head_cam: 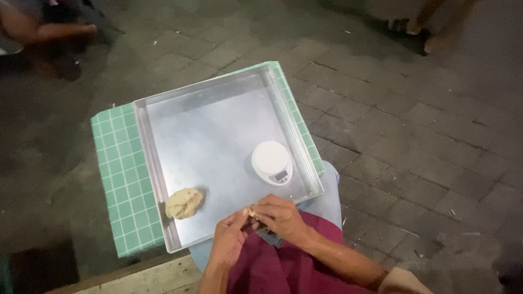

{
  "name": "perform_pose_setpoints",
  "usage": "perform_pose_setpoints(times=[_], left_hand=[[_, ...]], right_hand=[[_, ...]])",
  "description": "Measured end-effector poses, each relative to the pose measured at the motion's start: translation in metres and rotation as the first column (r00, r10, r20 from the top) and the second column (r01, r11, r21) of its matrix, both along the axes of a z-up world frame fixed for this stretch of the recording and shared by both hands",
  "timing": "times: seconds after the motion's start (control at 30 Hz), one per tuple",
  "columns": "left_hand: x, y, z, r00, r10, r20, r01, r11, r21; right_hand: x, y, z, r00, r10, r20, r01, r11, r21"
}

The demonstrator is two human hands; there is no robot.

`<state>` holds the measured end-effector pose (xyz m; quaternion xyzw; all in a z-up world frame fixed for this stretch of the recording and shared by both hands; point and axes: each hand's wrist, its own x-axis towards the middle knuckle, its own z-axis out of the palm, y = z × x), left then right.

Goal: Portioning and shaping small pieces of dough using a digital scale and a metal tray

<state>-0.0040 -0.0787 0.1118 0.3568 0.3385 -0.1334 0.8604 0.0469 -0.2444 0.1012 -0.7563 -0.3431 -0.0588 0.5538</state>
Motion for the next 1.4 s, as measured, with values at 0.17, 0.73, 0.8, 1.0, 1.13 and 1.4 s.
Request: perform_pose_setpoints(times=[0.17, 0.73, 0.8, 1.0, 1.13, 1.4], left_hand=[[0.012, -0.013, 0.031, 0.99, 0.083, -0.118, -0.039, 0.942, 0.334], [0.0, 0.001, -0.017, 1.0, 0.016, 0.005, -0.016, 0.997, 0.069], [0.003, -0.002, -0.009, 1.0, 0.018, 0.018, -0.019, 0.995, 0.096], [0.0, 0.01, -0.043, 0.961, -0.057, 0.269, -0.078, 0.882, 0.465], [0.01, 0.028, -0.028, 0.808, -0.332, 0.486, 0.014, 0.837, 0.548], [0.027, 0.024, -0.008, 0.867, -0.31, 0.389, -0.027, 0.751, 0.659]], right_hand=[[0.003, 0.002, 0.012, 0.991, -0.008, -0.13, 0.005, 1.0, -0.024], [0.007, 0.005, 0.023, 0.72, 0.138, -0.68, 0.024, 0.975, 0.223], [0.01, 0.007, 0.021, 0.839, -0.076, -0.539, 0.125, 0.991, 0.056], [0.019, 0.003, 0.017, 0.303, 0.248, -0.92, 0.184, 0.932, 0.312], [0.028, -0.01, -0.009, -0.056, 0.342, -0.938, 0.107, 0.936, 0.335], [0.018, 0.018, 0.031, 0.301, 0.048, -0.952, 0.322, 0.935, 0.149]])
